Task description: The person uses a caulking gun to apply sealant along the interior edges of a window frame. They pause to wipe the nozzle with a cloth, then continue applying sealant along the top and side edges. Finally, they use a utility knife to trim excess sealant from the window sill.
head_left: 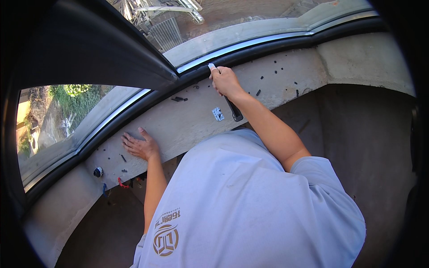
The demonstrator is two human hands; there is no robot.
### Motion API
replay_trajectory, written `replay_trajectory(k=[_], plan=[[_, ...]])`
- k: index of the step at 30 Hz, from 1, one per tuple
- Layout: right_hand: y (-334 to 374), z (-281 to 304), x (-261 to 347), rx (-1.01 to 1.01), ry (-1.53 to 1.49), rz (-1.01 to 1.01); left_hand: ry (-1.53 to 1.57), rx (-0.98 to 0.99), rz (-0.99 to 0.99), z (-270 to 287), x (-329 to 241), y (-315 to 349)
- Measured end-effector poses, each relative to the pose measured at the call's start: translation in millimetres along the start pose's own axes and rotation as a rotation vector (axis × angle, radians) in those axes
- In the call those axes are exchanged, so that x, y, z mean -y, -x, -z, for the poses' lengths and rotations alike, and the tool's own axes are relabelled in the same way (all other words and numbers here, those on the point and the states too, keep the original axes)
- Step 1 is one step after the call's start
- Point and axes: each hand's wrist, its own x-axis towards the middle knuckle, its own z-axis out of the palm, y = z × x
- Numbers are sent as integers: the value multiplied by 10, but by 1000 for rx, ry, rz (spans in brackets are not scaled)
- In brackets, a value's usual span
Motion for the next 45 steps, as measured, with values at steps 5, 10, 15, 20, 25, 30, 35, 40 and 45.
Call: replay_trajectory(k=[5,10,15,20,25,30,35,40,45], plan=[[31,-53,12,6,-15,26,-7,-15,-10,-7,8,0],[41,-97,21,24,-18,28,-5,-9,-5,-7,9,1],[42,-148,18,28,-22,31,1,7,4,13,0,2],[35,-197,8,41,-18,53,1,23,0,18,1,-5],[30,-266,-2,36,10,70,-3,28,2,11,10,-8],[55,-314,21,42,46,63,4,24,0,10,9,-5],[104,-357,68,42,57,78,3,7,-13,12,10,-7],[117,-388,94,51,81,40,10,15,-8,3,15,0],[99,-445,89,57,96,30,4,-2,-20,-13,17,-5]])
